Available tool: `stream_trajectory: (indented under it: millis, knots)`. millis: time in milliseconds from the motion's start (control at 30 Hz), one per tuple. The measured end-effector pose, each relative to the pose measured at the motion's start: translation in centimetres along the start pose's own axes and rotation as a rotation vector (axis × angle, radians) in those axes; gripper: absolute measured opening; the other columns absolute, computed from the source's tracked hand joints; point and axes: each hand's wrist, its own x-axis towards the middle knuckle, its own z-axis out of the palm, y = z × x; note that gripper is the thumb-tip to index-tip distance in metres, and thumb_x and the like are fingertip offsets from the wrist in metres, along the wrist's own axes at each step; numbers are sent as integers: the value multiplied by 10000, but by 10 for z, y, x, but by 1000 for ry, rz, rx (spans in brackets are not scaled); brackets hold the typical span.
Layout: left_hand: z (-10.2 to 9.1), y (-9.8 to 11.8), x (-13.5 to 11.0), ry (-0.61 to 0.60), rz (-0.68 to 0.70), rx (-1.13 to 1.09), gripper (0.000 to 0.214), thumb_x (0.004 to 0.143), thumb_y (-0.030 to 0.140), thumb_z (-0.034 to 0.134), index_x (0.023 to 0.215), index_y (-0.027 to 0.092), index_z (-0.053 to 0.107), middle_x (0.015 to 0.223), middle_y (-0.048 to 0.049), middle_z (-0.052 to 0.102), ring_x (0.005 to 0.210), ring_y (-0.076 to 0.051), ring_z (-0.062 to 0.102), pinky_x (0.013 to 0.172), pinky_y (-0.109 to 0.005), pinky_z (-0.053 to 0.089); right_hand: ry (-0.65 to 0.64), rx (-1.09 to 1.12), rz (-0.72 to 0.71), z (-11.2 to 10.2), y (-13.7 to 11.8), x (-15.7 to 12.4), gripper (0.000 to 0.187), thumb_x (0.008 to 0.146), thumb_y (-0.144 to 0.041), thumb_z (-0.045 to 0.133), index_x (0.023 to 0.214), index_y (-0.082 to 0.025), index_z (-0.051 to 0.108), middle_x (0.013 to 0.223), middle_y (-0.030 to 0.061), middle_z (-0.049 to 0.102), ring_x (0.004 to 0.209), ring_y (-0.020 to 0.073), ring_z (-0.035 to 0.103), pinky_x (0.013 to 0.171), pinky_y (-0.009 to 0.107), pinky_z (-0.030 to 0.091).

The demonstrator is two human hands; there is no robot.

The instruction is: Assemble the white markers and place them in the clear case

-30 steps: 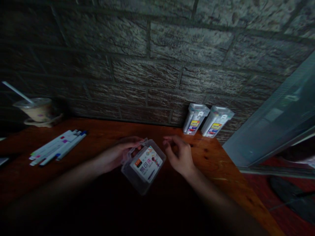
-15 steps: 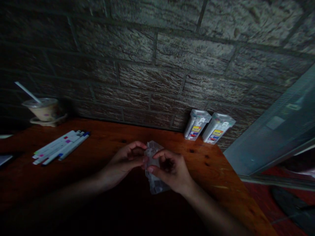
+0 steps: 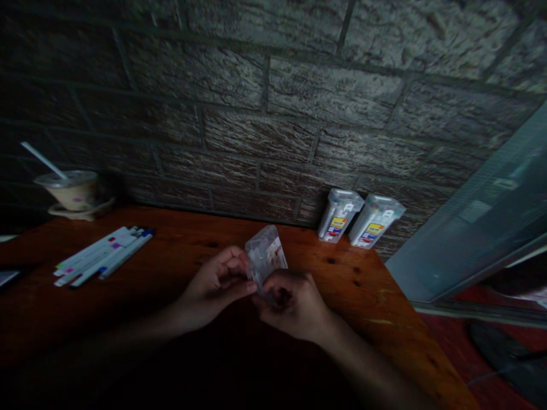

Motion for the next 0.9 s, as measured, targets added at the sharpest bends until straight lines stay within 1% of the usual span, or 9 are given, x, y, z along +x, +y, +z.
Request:
stream_trajectory:
  millis: [100, 167, 233, 300, 400, 467, 633, 767, 900]
  knots:
    - [-3, -2, 1, 8, 41, 24, 263, 870, 271, 789, 1013, 203, 578, 920, -28, 705, 868, -165, 680, 795, -287, 523, -1, 22, 56, 0, 3, -1, 141, 849, -212, 708, 728, -200, 637, 594, -38, 550, 492, 98, 463, 464, 219, 358]
    - [-5, -3, 2, 33, 64, 12, 250, 887, 268, 764, 1028, 208, 568, 939, -25, 688, 870, -162, 671, 791, -287, 533, 40, 61, 77, -1, 5, -2, 151, 847, -197, 692, 718, -202, 613, 597, -38, 544, 491, 98, 460, 459, 215, 353]
    - [-8, -4, 4, 99, 99, 1, 228, 896, 265, 741, 1025, 215, 560, 919, -13, 665, 818, -151, 652, 738, -273, 537, 115, 109, 95, -4, 7, -2, 174, 821, -173, 686, 691, -208, 576, 584, -43, 523, 485, 98, 451, 452, 210, 347]
    - [-12, -5, 9, 208, 154, 15, 187, 908, 262, 708, 1013, 220, 559, 859, 4, 639, 735, -134, 616, 662, -252, 518, 218, 160, 111, -7, 10, -1, 203, 813, -177, 681, 665, -213, 546, 566, -47, 501, 483, 101, 442, 452, 209, 347]
    - [-23, -9, 18, 360, 226, 60, 92, 944, 265, 627, 993, 224, 562, 749, 27, 587, 619, -121, 553, 565, -240, 470, 372, 277, 144, -13, 19, 2, 238, 851, -254, 655, 642, -214, 547, 549, -45, 474, 473, 103, 408, 443, 211, 333]
    - [-31, -12, 24, 408, 242, 66, 61, 951, 260, 600, 977, 228, 554, 704, 40, 558, 574, -117, 523, 530, -239, 452, 446, 384, 181, -18, 27, 6, 245, 836, -292, 656, 624, -215, 560, 538, -43, 460, 460, 105, 379, 422, 214, 310]
    - [-52, -16, 40, 547, 210, -6, 55, 948, 272, 598, 970, 225, 578, 688, 44, 552, 518, -103, 492, 474, -220, 404, 624, 553, 325, -27, 44, 16, 167, 707, -291, 650, 576, -211, 584, 533, -29, 484, 447, 108, 405, 396, 215, 315]
    - [-62, -15, 45, 633, 200, 13, 77, 945, 277, 615, 975, 207, 622, 695, 30, 578, 529, -100, 512, 487, -205, 436, 684, 551, 388, -28, 52, 20, 173, 687, -306, 625, 558, -219, 550, 529, -37, 464, 437, 108, 405, 379, 218, 318]
    - [-67, -17, 47, 641, 215, 26, 86, 933, 257, 625, 975, 190, 659, 730, 11, 612, 553, -99, 539, 507, -201, 460, 702, 514, 410, -29, 62, 20, 192, 732, -356, 651, 623, -224, 565, 556, -41, 488, 453, 112, 425, 394, 221, 338]
